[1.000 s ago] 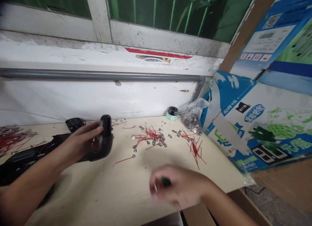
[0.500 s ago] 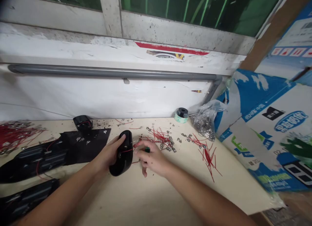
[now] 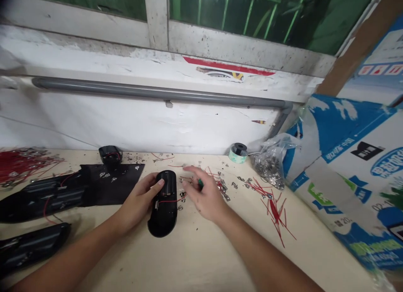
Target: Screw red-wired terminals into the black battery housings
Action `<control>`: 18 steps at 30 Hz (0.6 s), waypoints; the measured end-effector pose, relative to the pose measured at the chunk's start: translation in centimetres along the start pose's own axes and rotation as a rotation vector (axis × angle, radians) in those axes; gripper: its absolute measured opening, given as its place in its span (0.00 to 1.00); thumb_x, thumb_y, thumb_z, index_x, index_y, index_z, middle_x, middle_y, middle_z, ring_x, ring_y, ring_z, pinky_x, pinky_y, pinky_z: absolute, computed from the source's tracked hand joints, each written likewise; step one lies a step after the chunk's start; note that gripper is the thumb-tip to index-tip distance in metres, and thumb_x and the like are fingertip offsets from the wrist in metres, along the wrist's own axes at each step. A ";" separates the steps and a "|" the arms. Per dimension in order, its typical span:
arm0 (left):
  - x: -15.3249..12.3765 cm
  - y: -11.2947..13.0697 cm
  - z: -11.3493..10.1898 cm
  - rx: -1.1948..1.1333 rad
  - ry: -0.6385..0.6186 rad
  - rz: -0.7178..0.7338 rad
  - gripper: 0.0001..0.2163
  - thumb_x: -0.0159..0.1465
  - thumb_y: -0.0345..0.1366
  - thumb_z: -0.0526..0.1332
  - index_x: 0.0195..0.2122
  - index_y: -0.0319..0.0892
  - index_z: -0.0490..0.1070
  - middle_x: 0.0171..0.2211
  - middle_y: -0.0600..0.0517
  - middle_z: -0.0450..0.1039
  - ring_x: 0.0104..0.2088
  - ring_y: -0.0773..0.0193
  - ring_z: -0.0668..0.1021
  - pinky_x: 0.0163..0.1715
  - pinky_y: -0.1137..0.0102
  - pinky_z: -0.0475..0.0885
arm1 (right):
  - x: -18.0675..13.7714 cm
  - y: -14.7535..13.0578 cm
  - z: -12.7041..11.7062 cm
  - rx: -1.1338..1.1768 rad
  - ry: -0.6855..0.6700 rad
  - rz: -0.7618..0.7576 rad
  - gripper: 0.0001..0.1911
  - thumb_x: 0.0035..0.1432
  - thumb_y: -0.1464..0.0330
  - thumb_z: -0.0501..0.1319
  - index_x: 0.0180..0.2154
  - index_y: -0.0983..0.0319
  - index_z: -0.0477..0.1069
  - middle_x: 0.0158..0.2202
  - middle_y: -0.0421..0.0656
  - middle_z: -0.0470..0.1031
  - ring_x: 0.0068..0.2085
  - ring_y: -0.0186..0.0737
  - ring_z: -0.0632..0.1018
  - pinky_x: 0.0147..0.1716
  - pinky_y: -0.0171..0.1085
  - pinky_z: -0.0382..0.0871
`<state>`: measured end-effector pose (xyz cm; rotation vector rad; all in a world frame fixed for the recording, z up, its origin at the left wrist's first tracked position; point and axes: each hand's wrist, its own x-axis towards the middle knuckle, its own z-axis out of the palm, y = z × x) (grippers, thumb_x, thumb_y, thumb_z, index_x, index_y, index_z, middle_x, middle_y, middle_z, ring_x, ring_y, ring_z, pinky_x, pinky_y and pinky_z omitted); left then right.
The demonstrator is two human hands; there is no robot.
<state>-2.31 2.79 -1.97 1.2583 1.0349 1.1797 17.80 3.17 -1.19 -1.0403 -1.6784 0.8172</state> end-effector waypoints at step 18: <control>0.0 -0.1 -0.7 0.610 0.003 0.159 0.19 0.58 0.44 0.64 0.50 0.44 0.76 0.45 0.44 0.73 0.41 0.53 0.75 0.41 0.61 0.70 | -1.2 0.7 1.7 -0.253 -0.187 -0.123 0.05 0.56 0.68 0.62 0.29 0.61 0.72 0.20 0.34 0.55 0.23 0.32 0.61 0.23 0.33 0.55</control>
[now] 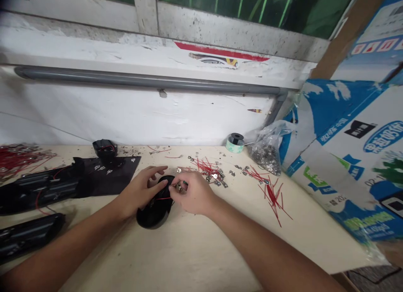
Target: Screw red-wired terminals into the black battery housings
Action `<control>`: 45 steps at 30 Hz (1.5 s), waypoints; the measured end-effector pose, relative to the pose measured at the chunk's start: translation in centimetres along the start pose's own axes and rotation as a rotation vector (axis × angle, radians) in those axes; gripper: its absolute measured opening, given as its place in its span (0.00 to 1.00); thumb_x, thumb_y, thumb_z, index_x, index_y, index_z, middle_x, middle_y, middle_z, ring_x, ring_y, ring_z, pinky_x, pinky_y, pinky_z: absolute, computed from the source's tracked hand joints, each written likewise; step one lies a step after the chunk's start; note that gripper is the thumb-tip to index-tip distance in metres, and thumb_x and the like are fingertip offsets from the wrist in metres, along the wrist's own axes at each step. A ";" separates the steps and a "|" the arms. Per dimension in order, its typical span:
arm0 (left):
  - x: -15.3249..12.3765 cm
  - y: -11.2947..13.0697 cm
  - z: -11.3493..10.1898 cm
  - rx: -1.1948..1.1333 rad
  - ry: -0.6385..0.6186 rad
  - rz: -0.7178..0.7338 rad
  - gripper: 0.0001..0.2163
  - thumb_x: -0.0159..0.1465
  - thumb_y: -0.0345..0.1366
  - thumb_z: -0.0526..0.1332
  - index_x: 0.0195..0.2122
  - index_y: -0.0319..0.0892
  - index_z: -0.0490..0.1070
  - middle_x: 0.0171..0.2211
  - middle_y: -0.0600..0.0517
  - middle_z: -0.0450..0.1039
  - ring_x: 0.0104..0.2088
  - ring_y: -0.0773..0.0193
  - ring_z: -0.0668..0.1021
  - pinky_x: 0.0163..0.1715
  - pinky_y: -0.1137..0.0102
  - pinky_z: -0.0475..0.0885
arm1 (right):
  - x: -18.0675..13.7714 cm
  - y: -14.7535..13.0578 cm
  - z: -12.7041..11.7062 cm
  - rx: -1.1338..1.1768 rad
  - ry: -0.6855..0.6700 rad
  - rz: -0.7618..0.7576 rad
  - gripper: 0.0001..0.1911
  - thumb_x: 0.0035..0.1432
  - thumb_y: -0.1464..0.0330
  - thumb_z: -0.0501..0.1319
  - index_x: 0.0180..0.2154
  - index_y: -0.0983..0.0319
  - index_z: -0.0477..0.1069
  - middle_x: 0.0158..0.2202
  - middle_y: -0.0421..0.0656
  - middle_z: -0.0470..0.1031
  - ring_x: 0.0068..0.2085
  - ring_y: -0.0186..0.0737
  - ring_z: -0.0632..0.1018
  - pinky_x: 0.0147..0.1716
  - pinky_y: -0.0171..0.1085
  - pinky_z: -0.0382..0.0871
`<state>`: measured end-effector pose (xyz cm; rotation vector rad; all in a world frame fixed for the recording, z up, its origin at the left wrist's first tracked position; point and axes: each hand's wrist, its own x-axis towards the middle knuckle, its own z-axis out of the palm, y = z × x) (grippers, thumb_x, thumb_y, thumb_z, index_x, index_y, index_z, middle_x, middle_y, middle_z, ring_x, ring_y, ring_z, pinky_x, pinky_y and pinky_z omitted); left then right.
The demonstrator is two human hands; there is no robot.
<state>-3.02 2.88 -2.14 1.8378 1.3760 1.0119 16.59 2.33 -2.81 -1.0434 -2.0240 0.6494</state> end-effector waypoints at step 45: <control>-0.5 1.4 -0.1 -0.221 -0.308 -0.056 0.15 0.61 0.46 0.62 0.32 0.38 0.74 0.23 0.53 0.72 0.23 0.69 0.71 0.22 0.75 0.63 | 0.8 0.3 0.4 0.498 0.089 0.100 0.10 0.66 0.60 0.57 0.44 0.59 0.62 0.31 0.38 0.68 0.29 0.35 0.70 0.32 0.37 0.67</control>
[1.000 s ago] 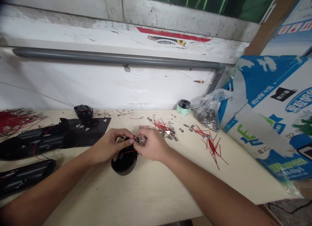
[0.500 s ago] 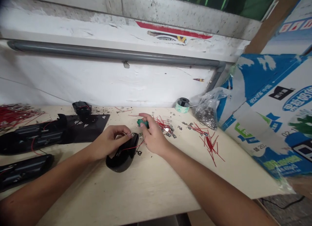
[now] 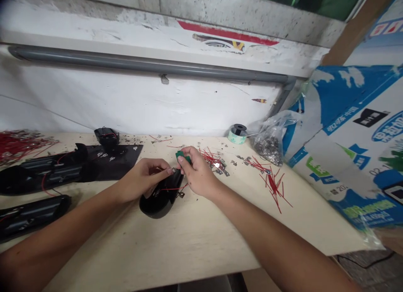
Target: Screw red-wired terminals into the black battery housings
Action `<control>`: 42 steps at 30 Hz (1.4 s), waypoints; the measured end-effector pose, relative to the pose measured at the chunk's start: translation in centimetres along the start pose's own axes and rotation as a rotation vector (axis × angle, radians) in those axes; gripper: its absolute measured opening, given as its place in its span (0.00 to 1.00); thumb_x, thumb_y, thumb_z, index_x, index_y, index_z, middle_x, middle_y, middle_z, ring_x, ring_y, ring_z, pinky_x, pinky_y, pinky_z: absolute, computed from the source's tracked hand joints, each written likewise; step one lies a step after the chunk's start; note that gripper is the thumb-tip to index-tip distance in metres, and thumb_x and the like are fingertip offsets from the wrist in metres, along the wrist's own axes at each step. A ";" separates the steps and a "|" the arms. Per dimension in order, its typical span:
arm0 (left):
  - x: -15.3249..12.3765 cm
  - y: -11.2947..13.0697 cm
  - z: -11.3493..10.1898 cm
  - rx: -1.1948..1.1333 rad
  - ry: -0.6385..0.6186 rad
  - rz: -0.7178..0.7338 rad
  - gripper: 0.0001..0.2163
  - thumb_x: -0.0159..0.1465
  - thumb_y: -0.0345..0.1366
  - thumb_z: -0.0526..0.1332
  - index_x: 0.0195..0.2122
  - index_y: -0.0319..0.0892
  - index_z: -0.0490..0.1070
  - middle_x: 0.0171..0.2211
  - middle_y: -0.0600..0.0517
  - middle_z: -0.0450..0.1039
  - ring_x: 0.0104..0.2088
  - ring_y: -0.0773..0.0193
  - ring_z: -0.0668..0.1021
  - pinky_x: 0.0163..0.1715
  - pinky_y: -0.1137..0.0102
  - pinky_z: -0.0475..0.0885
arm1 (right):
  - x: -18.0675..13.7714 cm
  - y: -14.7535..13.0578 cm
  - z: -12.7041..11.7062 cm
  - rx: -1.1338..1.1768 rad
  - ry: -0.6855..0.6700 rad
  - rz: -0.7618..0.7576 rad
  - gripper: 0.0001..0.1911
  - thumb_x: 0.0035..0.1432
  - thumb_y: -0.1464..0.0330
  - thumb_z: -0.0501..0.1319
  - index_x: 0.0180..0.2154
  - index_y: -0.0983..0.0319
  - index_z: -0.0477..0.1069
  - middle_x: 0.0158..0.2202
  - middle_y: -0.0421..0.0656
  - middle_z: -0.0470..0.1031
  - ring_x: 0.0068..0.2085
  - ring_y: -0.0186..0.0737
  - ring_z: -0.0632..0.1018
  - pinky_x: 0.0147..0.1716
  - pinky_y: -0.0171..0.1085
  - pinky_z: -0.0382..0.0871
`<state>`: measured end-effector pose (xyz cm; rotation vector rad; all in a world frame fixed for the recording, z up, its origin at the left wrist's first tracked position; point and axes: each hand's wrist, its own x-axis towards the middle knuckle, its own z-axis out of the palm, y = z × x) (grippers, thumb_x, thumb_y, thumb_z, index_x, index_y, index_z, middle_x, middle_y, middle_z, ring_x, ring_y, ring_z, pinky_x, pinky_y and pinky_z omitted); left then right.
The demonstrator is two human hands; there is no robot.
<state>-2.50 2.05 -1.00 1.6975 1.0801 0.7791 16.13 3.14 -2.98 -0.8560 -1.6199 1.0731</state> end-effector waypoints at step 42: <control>-0.1 0.2 0.1 0.016 -0.040 -0.098 0.15 0.62 0.48 0.60 0.32 0.40 0.71 0.19 0.58 0.66 0.14 0.73 0.65 0.12 0.77 0.57 | -0.2 -0.5 -0.8 -0.293 -0.114 -0.013 0.09 0.70 0.60 0.51 0.40 0.58 0.61 0.30 0.38 0.67 0.30 0.36 0.69 0.32 0.37 0.65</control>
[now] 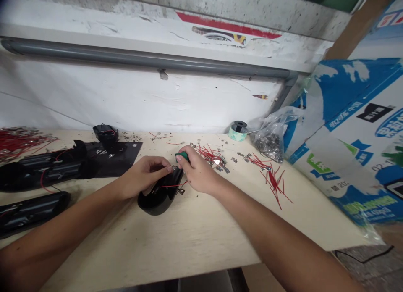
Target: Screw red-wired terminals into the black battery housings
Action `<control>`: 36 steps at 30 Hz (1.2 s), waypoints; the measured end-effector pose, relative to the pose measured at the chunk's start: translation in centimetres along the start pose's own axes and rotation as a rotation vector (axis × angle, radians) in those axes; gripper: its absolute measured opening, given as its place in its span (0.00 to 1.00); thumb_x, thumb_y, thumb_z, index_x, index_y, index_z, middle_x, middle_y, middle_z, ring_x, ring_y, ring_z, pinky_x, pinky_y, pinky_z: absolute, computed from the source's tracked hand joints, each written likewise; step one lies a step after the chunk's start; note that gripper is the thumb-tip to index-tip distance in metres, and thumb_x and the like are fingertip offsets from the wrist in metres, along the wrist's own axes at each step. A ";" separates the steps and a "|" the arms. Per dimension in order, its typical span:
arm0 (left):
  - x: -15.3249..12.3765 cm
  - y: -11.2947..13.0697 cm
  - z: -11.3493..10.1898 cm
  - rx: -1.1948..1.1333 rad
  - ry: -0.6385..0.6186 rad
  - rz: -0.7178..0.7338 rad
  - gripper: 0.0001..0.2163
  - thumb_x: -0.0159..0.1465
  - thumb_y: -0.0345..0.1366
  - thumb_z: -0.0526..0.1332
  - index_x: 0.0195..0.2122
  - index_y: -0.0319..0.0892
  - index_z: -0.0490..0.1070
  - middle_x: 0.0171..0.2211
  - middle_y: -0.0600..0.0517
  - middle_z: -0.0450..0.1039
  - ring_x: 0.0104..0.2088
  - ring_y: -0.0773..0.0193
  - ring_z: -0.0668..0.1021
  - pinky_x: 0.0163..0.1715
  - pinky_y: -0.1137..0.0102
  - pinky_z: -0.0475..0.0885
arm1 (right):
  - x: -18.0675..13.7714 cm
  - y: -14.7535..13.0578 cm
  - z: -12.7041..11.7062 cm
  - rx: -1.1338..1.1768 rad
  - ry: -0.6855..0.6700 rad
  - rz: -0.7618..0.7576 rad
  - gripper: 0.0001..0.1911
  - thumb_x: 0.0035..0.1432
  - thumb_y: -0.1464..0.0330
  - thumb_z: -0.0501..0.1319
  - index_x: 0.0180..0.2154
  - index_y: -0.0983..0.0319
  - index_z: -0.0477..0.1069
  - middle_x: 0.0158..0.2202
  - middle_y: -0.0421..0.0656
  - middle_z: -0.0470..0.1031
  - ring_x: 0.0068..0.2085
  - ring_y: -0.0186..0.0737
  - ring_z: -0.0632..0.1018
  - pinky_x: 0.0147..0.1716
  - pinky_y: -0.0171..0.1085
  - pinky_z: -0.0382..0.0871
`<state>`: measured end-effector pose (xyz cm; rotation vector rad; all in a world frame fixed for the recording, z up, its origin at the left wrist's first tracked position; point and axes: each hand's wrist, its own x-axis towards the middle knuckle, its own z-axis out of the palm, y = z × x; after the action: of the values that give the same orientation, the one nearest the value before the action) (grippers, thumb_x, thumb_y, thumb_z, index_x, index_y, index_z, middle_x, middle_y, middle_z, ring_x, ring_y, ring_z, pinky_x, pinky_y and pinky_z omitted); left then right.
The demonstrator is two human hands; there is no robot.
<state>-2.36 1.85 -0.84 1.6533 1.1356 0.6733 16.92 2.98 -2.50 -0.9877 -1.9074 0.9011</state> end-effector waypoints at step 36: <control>0.4 -1.2 0.2 0.062 0.025 0.167 0.08 0.59 0.39 0.63 0.29 0.40 0.72 0.26 0.51 0.74 0.26 0.66 0.75 0.25 0.73 0.68 | -0.5 -0.2 1.0 -0.071 -0.077 0.023 0.13 0.68 0.62 0.53 0.31 0.59 0.63 0.26 0.38 0.66 0.27 0.36 0.68 0.25 0.35 0.60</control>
<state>-2.49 2.25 -2.08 1.8113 1.0526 0.7732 16.21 2.26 -2.93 -1.0316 -2.0083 0.9012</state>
